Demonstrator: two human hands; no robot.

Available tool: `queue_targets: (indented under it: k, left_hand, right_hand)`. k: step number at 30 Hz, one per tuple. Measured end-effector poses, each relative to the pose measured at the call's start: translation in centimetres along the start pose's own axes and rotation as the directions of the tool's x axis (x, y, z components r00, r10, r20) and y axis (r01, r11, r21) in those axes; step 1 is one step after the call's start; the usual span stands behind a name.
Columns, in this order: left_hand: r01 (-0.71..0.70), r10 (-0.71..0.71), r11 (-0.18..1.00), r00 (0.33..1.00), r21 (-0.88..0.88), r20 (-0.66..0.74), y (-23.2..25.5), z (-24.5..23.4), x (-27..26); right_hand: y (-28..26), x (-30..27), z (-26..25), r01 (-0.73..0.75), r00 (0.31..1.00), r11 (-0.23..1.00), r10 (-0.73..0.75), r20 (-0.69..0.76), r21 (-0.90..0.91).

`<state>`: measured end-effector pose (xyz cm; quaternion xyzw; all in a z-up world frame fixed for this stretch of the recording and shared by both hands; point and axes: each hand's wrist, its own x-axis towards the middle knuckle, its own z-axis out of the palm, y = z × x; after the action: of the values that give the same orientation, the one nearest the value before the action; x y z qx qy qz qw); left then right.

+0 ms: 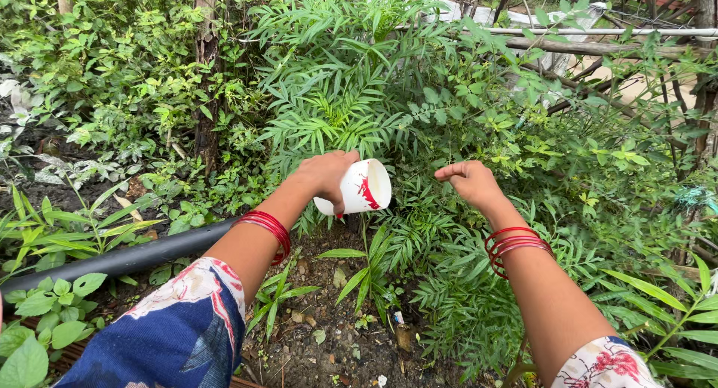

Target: The person pours water from a cup onto several plants in an outdoor garden.

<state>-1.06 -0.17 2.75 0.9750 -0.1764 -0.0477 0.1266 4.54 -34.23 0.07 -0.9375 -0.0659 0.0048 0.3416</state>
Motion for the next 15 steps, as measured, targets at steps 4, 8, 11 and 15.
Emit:
queue_targets:
  k: [4, 8, 11, 15]
  left_hand:
    - [0.017, -0.019, 0.999, 0.999, -0.040, -0.042, 1.1, -0.6, 0.0]
    - [-0.177, 0.172, 0.983, 0.982, -0.059, -0.084, 2.1, -1.7, 0.4]
    - [-0.323, 0.305, 0.944, 0.933, -0.073, -0.190, 3.1, -2.5, -0.2]
    - [-0.410, 0.399, 0.912, 0.898, -0.024, -0.184, 5.1, -3.8, -1.2]
  right_hand:
    - [-2.9, 0.0, -0.3, 0.222, 0.974, 0.939, -0.226, -0.017, 0.262]
    - [-4.6, 1.5, 2.2, 0.152, 0.853, 0.895, -0.333, 0.402, 0.419]
    - [-5.6, 1.9, 4.9, 0.360, 0.777, 0.894, -0.446, 0.445, 0.267]
    - [-7.7, 1.4, 7.7, 0.601, 0.767, 0.764, -0.470, 0.437, -0.234]
